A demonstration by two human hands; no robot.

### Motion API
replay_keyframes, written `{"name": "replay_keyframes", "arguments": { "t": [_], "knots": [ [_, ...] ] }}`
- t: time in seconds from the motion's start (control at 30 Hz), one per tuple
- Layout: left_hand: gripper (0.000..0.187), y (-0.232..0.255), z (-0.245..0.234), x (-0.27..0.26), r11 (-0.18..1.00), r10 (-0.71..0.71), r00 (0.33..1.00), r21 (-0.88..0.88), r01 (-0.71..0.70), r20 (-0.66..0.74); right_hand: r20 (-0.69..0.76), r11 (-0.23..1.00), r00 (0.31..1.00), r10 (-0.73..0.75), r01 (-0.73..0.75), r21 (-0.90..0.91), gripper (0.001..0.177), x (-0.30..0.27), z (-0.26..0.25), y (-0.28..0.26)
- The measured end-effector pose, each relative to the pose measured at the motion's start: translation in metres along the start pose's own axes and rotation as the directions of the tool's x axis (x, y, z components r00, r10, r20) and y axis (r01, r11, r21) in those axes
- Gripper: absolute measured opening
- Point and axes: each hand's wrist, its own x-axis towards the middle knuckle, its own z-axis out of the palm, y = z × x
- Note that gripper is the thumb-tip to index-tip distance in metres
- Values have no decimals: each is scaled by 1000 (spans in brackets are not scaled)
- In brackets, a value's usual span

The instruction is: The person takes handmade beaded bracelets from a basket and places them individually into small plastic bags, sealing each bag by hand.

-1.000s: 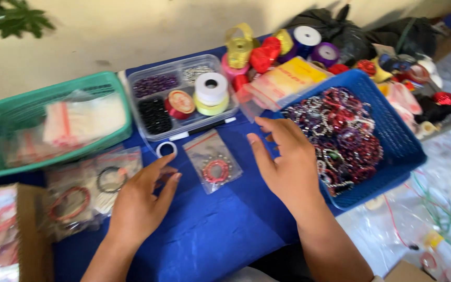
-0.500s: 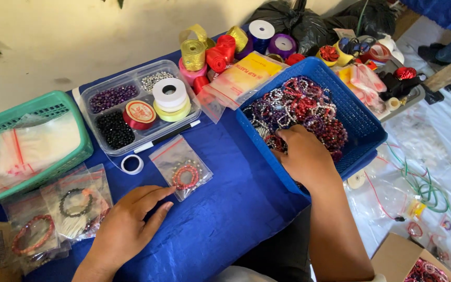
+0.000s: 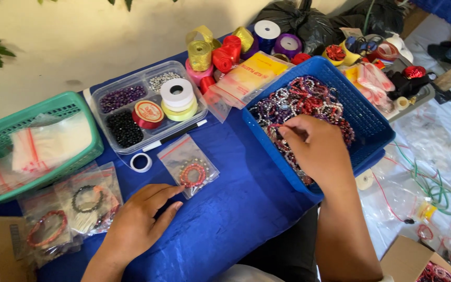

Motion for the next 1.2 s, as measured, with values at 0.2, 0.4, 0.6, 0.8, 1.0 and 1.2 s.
{"name": "replay_keyframes", "arguments": {
  "t": [0.2,0.4,0.6,0.8,1.0,1.2],
  "knots": [
    [32,-3,-1,-2,1000,-3,1000,-12,2,-25,-112,987,994,-1,19,158,14,-11,5,-32],
    [41,-11,3,-8,983,-91,991,-170,74,-94,121,834,977,-175,82,546,12,-16,45,-65],
    [34,-13,-5,-10,942,-237,951,-288,175,-198,479,894,800,-360,150,422,16,-14,99,-107],
    [21,-20,-10,-10,905,-411,872,-236,355,-264,515,878,743,-427,203,434,21,-3,164,-91],
    [18,-5,-17,-13,922,-359,857,1,386,-369,427,848,772,-470,262,461,20,-5,177,-85],
    [15,-11,-17,-16,910,-269,849,169,378,-454,311,696,625,-716,607,384,17,-5,181,-82]
  ]
}}
